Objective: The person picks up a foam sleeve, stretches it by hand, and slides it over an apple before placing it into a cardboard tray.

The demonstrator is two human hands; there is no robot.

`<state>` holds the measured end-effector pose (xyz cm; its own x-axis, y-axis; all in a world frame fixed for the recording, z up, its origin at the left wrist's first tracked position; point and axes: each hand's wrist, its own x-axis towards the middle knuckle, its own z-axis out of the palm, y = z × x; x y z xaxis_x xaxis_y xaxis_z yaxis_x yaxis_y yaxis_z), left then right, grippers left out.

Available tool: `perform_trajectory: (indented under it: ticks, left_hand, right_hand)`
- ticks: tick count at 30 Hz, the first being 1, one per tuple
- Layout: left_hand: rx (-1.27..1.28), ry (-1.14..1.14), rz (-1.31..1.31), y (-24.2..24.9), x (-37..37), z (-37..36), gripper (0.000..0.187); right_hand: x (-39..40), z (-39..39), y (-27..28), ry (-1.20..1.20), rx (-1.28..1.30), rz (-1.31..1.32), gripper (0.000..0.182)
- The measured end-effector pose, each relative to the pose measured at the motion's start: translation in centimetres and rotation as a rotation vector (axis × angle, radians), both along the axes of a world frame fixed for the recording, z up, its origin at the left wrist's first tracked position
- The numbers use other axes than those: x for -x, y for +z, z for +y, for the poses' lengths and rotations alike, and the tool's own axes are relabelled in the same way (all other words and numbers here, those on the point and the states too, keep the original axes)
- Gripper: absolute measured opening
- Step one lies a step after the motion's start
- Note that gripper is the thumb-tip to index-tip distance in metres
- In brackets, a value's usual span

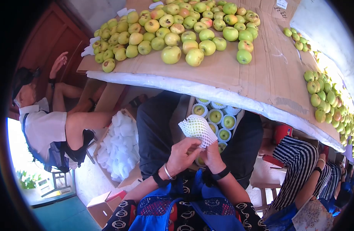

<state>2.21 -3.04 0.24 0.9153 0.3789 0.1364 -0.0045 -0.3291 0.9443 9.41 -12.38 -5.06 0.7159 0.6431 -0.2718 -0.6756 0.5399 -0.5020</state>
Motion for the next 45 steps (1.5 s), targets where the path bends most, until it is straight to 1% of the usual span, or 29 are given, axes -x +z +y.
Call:
perform_trajectory:
  ticks: [3,4,5,6,7,9,10,12,14,17,19,20,22,23,25,26,28,29,32,34,36,37,38,39,41,42,43,44,45]
  left_hand:
    - [-0.023,0.015,-0.135,1.0,0.6,1.5,0.023]
    - [-0.175,0.112,-0.134,1.3,0.5,2.6,0.025]
    - [-0.178,0.220,-0.158,1.5,-0.3,3.1,0.026]
    - [-0.185,0.331,-0.187,2.0,-1.4,3.8,0.028]
    - [-0.188,0.334,-0.189,1.4,-2.0,4.3,0.028]
    - [0.253,0.088,-0.085,-0.4,-2.7,5.3,0.038]
    - [0.250,0.089,-0.087,-0.7,-2.8,5.4,0.038]
    - [0.650,-0.179,0.035,-1.4,-2.8,5.1,0.043]
    - [0.696,-0.189,0.020,-2.6,-2.9,4.7,0.040]
    - [0.726,-0.090,-0.016,-3.6,-2.5,3.9,0.041]
    - [1.140,-0.091,0.097,-4.2,-2.3,4.1,0.044]
    - [1.142,-0.091,0.100,-4.5,-2.1,4.0,0.044]
    - [1.322,-0.053,0.089,-5.0,-1.9,3.9,0.047]
    - [1.474,-0.057,0.045,-5.7,-1.5,4.4,0.046]
    - [1.571,-0.067,-0.013,-5.3,-1.1,4.8,0.046]
    - [1.669,-0.089,-0.070,-5.2,-1.1,5.0,0.046]
    - [1.677,-0.111,-0.096,-5.9,-0.8,5.6,0.047]
    - [1.692,-0.137,-0.116,-5.6,-0.7,5.7,0.047]
    - [1.653,-0.160,-0.133,-5.4,-0.8,5.5,0.047]
    - [1.603,-0.134,-0.122,-5.2,-0.8,5.3,0.045]
    - [1.565,-0.076,-0.103,-4.7,-0.9,5.1,0.044]
    - [1.547,-0.070,-0.114,-4.5,-1.1,5.1,0.044]
    - [1.527,-0.069,-0.122,-4.4,-1.2,5.2,0.044]
    - [1.505,-0.054,-0.112,-4.5,-1.1,5.4,0.041]
    - [0.906,0.013,-0.047,-6.7,0.0,5.4,0.037]
    - [1.185,0.011,-0.027,-6.0,-0.1,5.3,0.034]
    - [1.284,-0.036,-0.041,-5.7,-0.3,4.9,0.032]
    - [1.196,-0.014,0.050,-5.1,-0.4,4.7,0.033]
    - [1.234,0.026,0.059,-5.8,-0.3,4.5,0.033]
  right_hand:
    - [-0.7,-0.3,1.3,0.020,0.066,0.019,0.033]
    - [-0.8,-0.6,1.5,0.047,0.122,0.052,0.032]
    - [-0.6,-0.8,1.4,0.044,0.125,0.059,0.032]
    - [-0.6,-0.8,1.2,0.081,0.199,-0.079,0.031]
    - [-0.6,-0.6,1.2,0.120,0.268,-0.220,0.031]
    - [-0.3,-0.1,1.3,0.127,0.177,-0.130,0.030]
    - [-0.2,0.0,1.3,0.126,0.096,-0.036,0.029]
    - [0.1,-0.1,0.6,0.134,0.114,-0.082,0.029]
    - [0.0,-0.5,0.1,0.141,0.134,-0.133,0.029]
    - [-0.5,-0.9,0.9,0.136,0.298,-0.293,0.033]
    - [-1.8,-1.4,2.3,0.360,0.855,-0.968,0.046]
    - [-2.1,-1.2,3.2,0.359,0.856,-0.965,0.046]
    - [-2.5,-0.9,5.2,0.465,0.968,-1.090,0.059]
    - [-2.6,-1.0,6.2,0.468,0.963,-1.088,0.059]
    - [-3.4,-1.7,7.7,0.387,0.886,-0.745,0.054]
    - [-3.8,-2.1,8.2,0.393,0.883,-0.754,0.054]
    - [-4.4,-3.1,8.4,0.100,0.684,-0.761,0.048]
    - [-4.7,-3.5,7.8,0.058,0.571,-0.756,0.043]
    - [-3.7,-3.6,7.0,-0.016,0.461,-0.809,0.040]
    - [-2.5,-3.1,7.0,0.008,0.418,-0.712,0.033]
    - [-1.7,-2.9,6.6,-0.017,0.459,-1.043,0.023]
    - [-1.3,-2.6,7.4,-0.005,0.445,-1.020,0.014]
    - [-1.0,-2.2,7.3,-0.004,0.444,-1.017,0.014]
    - [-0.9,-1.7,7.0,-0.023,0.550,-1.155,0.013]
    - [-0.9,-0.6,6.6,-0.067,0.759,-1.365,0.015]
    - [-0.9,-0.2,5.9,-0.035,0.851,-1.412,0.018]
    - [-0.9,-0.1,5.6,-0.063,0.877,-1.513,0.021]
    - [-0.6,-0.1,6.0,-0.075,0.923,-1.474,0.024]
    - [-0.3,0.0,5.5,-0.037,1.060,-1.538,0.032]
